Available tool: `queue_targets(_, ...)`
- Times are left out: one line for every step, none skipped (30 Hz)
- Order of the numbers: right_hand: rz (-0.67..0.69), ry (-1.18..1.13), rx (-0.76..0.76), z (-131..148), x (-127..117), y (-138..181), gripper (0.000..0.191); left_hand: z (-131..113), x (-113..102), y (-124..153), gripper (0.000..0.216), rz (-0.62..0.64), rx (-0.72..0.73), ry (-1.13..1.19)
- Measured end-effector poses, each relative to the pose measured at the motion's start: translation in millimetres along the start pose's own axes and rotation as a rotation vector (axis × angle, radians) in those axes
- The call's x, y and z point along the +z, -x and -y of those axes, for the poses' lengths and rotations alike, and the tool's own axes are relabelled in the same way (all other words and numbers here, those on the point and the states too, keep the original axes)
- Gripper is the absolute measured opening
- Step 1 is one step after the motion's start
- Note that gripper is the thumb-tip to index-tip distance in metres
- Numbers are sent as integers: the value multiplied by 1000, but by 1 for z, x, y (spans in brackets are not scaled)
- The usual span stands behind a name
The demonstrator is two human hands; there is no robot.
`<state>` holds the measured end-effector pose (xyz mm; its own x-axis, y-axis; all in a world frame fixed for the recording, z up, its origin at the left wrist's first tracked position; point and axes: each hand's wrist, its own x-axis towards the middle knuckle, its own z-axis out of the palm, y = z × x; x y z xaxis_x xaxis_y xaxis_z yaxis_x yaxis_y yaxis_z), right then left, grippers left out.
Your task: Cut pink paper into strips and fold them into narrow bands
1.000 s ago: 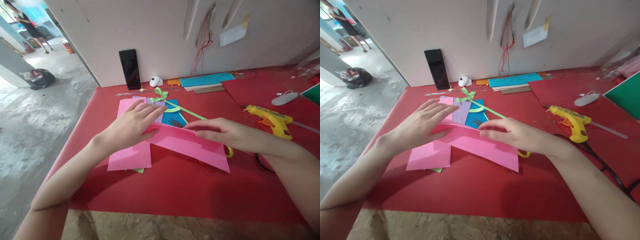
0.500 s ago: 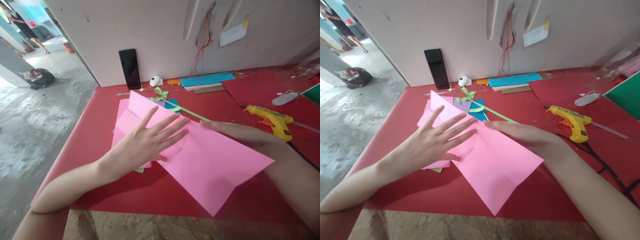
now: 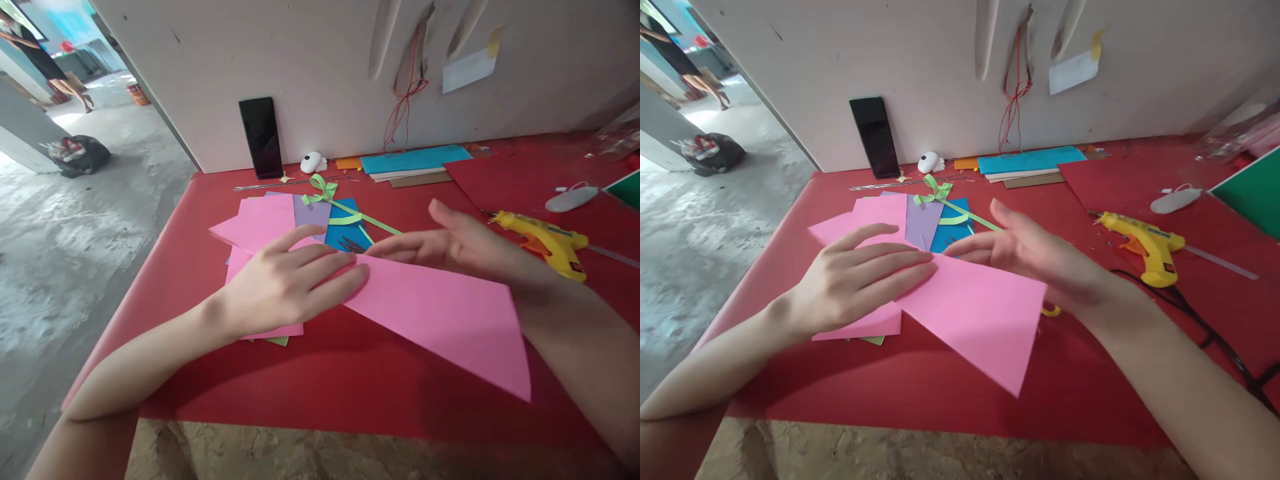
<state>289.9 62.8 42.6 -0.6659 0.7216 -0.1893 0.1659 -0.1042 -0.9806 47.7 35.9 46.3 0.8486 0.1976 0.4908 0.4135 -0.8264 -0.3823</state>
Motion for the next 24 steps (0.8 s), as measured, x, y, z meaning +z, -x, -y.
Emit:
queue_targets(-119,-4,-70,1,-1,0,61,0,-2,0,21,13,-13,-42)
queue_targets(-267,30,-154,2,-2,2,51,0,-4,-1,19,33,-33,-87)
queue_targets(-417,114,-243,2,0,3,42,-1,-5,-1,18,54,-57,-129)
queue_targets(-534,243,-321,3,3,6,33,-2,-4,-1,17,80,-80,-160)
queue_targets(-601,404,-383,3,8,9,26,-4,-4,-1,17,106,-102,-179)
queue_targets(-623,583,-454,3,15,12,21,-6,-3,-1,17,128,-116,-183)
queue_targets(-590,765,-529,3,23,15,17,-9,-1,-1,17,140,-120,-175)
queue_targets(-535,933,-627,1,32,18,16,-12,-1,-1,17,147,-120,-157)
queue_targets(-489,1080,-733,0,40,20,15,-15,0,-1,17,149,-117,-134)
queue_targets(-469,1196,-816,-2,48,22,11,-18,-1,-2,17,147,-116,-110)
queue_targets(-475,1278,-877,-4,54,24,12,-21,-2,-2,16,140,-114,-87)
queue_targets(-484,1328,-894,-5,59,25,17,-23,-4,-2,17,133,-111,-67)
queue_targets(-490,1349,-881,-4,61,27,23,-24,-6,-2,18,128,-111,-53)
queue_targets(-489,1348,-862,-3,61,29,27,-24,-8,-3,19,126,-110,-45)
queue_targets(-474,1347,-848,0,58,31,28,-24,-11,-2,21,127,-110,-43)
queue_targets(-457,1350,-840,3,54,33,28,-22,-13,-2,22,139,-114,-47)
queue_targets(-449,1359,-827,6,47,34,27,-20,-15,-2,23,160,-127,-60)
queue_targets(-465,1365,-808,10,39,35,28,-17,-17,-1,23,189,-147,-75)
queue_targets(-494,1370,-774,12,29,37,28,-14,-18,0,24,222,-171,-87)
queue_targets(-531,1374,-723,14,19,38,29,-11,-18,1,24,251,-195,-97)
queue_targets(-594,1375,-674,15,8,40,28,-8,-18,2,26,276,-216,-106)
queue_targets(-664,1371,-623,14,-1,42,26,-6,-18,3,27,297,-230,-114)
queue_targets(-708,1345,-576,12,-9,45,22,-4,-17,4,29,315,-237,-123)
queue_targets(-721,1300,-529,9,-14,50,20,-3,-16,4,30,335,-239,-130)
